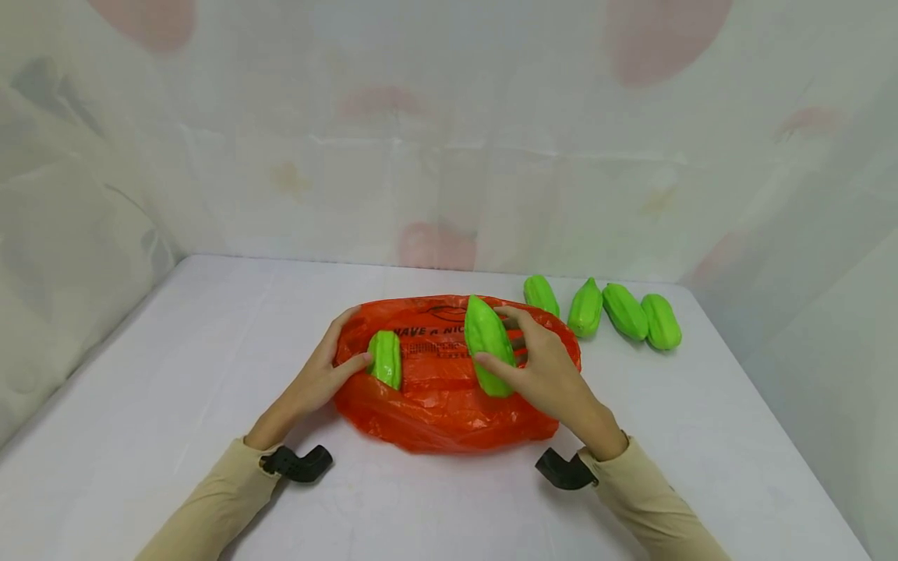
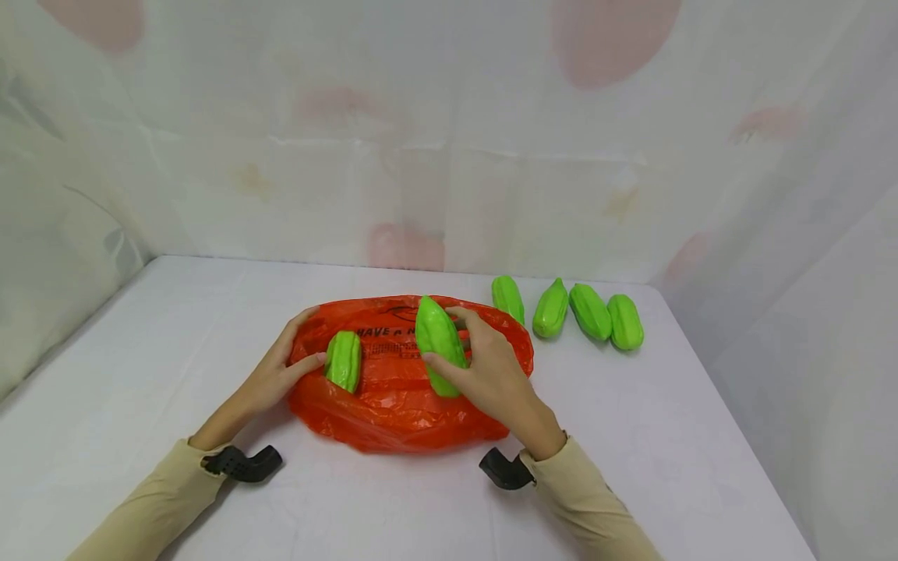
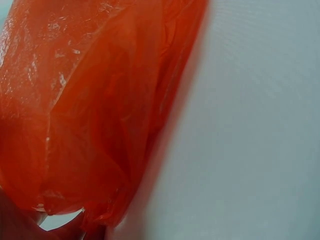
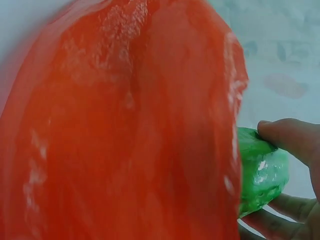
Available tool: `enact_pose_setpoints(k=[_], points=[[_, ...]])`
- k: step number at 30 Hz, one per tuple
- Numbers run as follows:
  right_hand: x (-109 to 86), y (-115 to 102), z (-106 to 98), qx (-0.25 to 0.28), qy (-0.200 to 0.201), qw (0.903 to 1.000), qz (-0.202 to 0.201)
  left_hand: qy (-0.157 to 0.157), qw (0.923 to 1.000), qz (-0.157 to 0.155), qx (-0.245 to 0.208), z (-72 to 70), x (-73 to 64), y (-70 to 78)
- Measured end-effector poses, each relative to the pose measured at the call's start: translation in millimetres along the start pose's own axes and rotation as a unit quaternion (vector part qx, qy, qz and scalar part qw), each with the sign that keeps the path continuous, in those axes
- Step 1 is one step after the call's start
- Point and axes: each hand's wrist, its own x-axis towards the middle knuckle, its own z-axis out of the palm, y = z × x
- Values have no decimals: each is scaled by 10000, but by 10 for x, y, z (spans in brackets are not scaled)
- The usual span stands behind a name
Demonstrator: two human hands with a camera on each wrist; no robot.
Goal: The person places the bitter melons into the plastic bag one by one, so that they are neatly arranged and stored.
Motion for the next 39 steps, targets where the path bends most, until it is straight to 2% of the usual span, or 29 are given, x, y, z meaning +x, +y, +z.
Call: enact_pose_setpoints(k=[6,12,19,24,30,39], points=[[56,-44,103,79,-237,9997,47,-8,10000,-64,-2,-1,-9,-7],[135,-96,199,-14,-306,9995,47,22,10000,-64,-45,-5,-18,-16],[219,-190,328,96,-413,9984,383,39,10000,-66,-48,-11,-29,-24],[243,-242,407,-39,-552,9970,546,24,9999,-90,-89,-7,-24,-10],[270,-242,501,-160,-714,9947,724,0,9999,-97,-101,-6,-16,7],[285,-199,600,-152,-843,9939,695,-40,9999,-77,-100,-8,-4,26]])
